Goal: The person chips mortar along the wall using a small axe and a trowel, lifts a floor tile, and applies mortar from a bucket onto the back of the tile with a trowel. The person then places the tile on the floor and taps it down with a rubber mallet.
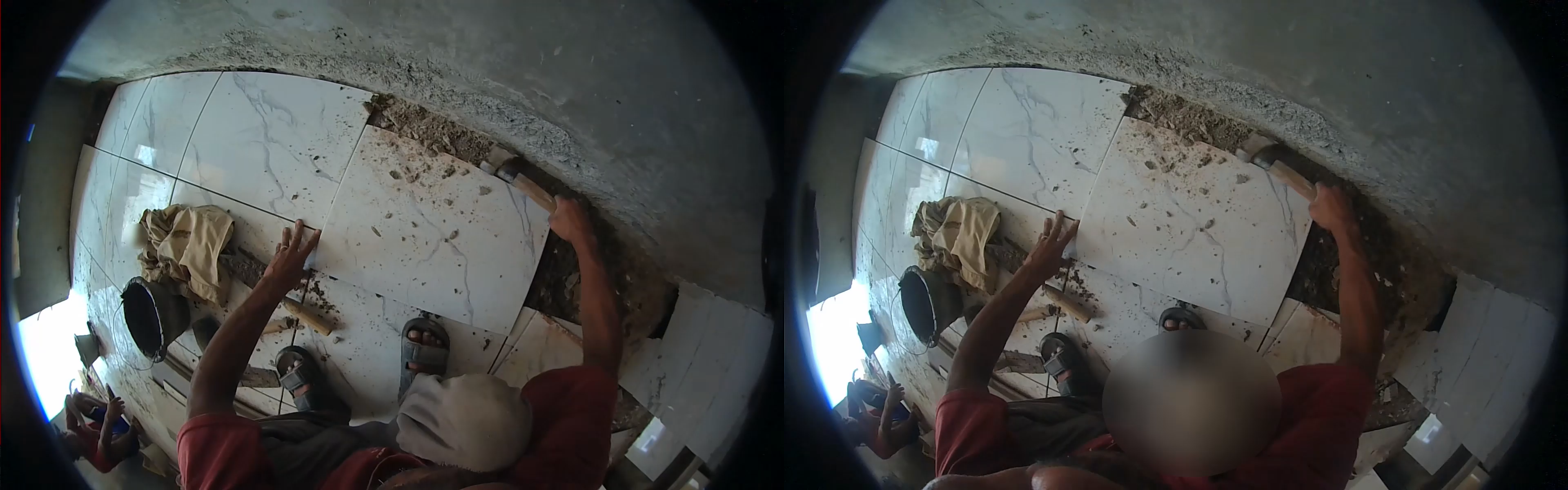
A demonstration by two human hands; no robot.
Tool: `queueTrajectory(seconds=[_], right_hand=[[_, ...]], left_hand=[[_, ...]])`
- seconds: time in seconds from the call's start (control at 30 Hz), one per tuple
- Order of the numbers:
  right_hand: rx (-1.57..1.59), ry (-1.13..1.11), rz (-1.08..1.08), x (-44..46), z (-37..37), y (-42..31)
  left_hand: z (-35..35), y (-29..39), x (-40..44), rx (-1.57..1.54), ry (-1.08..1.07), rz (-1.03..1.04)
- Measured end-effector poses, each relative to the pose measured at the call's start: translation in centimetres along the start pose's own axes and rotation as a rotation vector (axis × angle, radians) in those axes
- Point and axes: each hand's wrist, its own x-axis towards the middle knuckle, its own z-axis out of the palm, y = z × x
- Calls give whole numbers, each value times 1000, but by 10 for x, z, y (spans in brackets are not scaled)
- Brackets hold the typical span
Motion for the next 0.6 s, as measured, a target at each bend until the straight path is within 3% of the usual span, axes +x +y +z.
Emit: queueTrajectory(seconds=[0.07, 0.13, 0.27, 0.37, 0.43, 0.5, 0.53, 0.57, 0.6], right_hand=[[22, -98, 17, -15, -13, -26], [190, 83, -533, -22, -9, -37], [86, -30, -355, 11, -1, -36], [65, -68, 9, 14, -11, -41], [72, -8, -91, -5, -11, -47], [121, 175, -712, -19, -18, -66], [137, 271, -897, -17, -19, -77], [137, 276, -889, -7, -13, -67], [113, 207, -687, 6, 2, -51]], left_hand=[[3, 2, 0, -17, 18, 7], [1, 4, -2, -23, 12, 5], [-6, 5, -2, -58, -2, 16], [4, -1, 1, 25, 10, 5], [1, 2, -1, -12, 3, -6], [-3, 8, -4, -45, -7, -10], [-7, 11, -3, -52, -18, -20], [-10, 12, -1, -58, -30, -27], [-8, 10, -2, -53, -33, -23]])
